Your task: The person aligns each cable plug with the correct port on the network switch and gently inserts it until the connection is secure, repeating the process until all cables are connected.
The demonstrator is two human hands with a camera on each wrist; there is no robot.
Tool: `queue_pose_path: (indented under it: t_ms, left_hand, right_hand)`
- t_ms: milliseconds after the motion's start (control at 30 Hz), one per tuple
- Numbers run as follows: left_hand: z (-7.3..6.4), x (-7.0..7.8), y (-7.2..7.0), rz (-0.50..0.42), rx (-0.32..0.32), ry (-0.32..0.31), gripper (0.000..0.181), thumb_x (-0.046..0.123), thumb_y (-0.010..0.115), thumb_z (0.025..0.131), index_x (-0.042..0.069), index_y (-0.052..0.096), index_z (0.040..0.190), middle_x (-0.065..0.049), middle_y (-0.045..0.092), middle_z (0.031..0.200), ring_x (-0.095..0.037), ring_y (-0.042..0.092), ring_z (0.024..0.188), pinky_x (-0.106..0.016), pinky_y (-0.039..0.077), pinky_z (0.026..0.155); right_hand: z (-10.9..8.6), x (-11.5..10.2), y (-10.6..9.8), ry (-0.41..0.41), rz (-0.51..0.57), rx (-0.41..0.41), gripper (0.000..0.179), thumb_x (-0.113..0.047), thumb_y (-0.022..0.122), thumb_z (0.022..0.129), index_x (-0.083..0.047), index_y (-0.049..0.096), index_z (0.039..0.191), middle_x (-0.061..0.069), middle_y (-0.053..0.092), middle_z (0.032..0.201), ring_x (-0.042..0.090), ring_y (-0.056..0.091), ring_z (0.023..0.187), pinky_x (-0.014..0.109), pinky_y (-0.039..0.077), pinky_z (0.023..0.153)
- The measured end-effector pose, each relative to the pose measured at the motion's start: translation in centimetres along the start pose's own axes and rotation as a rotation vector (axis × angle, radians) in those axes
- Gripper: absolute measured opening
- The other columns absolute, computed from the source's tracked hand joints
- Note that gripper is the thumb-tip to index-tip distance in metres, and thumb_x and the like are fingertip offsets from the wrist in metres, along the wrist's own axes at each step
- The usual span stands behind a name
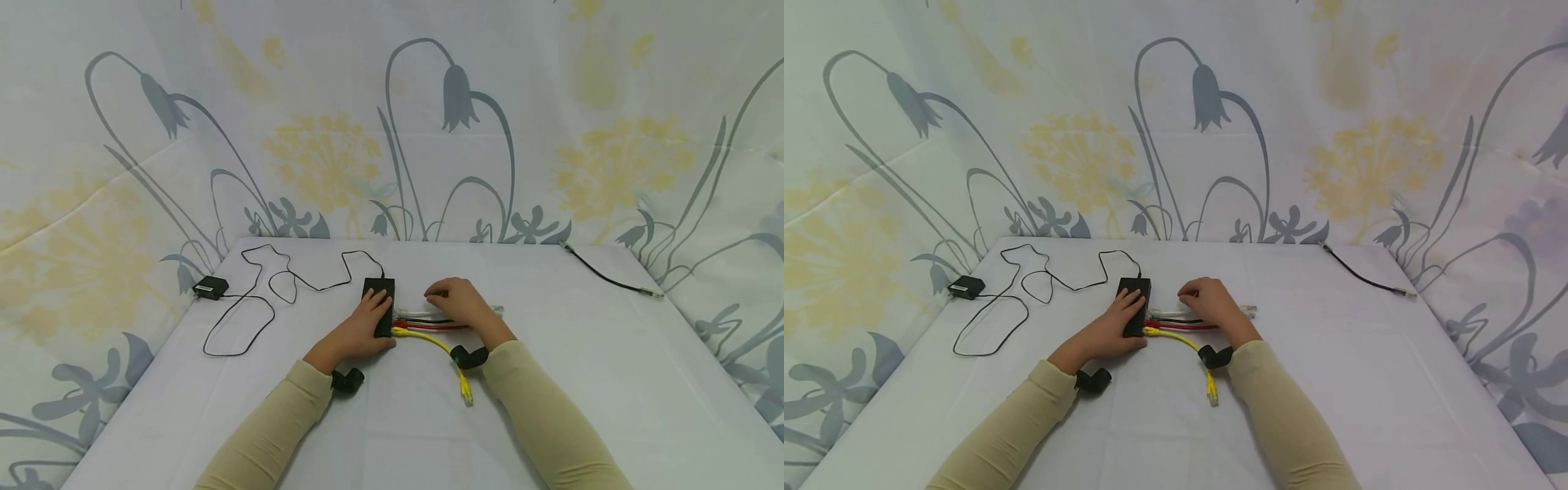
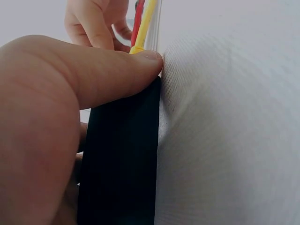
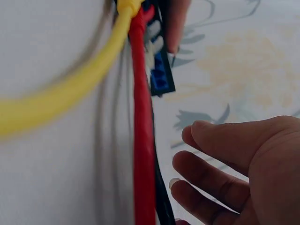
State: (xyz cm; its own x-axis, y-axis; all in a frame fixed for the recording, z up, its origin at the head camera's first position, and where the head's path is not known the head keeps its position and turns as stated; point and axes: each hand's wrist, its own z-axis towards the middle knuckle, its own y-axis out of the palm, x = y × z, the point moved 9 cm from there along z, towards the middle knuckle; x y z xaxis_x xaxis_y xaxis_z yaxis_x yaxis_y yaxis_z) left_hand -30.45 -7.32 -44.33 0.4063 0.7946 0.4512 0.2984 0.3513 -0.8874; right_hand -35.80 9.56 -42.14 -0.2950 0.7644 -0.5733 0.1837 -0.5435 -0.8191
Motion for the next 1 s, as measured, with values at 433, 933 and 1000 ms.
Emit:
queue_pose_path:
  t_ms: [433, 933, 1000]
  left_hand:
    - [-0.1, -0.3, 0.4, 0.002, 0.006, 0.001, 0.086, 0.041, 0.066, 0.090, 0.009, 0.021, 0.155, -0.008, 0.009, 0.164, -0.033, -0.002, 0.152, -0.051, 0.019, 0.120]
    - [0.0, -0.2, 0.1, 0.006, 0.008, 0.011, 0.085, 0.042, 0.065, 0.091, 0.009, 0.021, 0.155, -0.009, 0.009, 0.164, -0.033, -0.002, 0.152, -0.051, 0.019, 0.120]
    - [0.0, -0.1, 0.1, 0.006, 0.005, 0.013, 0.086, 0.042, 0.066, 0.091, 0.008, 0.021, 0.155, -0.009, 0.009, 0.164, -0.034, -0.001, 0.151, -0.051, 0.019, 0.120]
  right_hand:
    - [-0.2, 2.4, -3.0, 0.041, 0.030, 0.061, 0.028, -0.029, 0.058, 0.097, -0.012, 0.071, 0.116, 0.009, 0.069, 0.113, 0.028, 0.061, 0.107, 0.045, 0.049, 0.092]
    - [-1.0, 6.2, -6.6, 0.051, -0.036, 0.142, 0.030, -0.025, 0.054, 0.098, -0.007, 0.067, 0.119, 0.015, 0.067, 0.113, 0.031, 0.059, 0.103, 0.047, 0.048, 0.087]
    - [-1.2, 6.9, -7.0, 0.057, -0.039, 0.147, 0.031, -0.024, 0.054, 0.098, -0.006, 0.067, 0.120, 0.017, 0.066, 0.113, 0.032, 0.058, 0.104, 0.048, 0.048, 0.087]
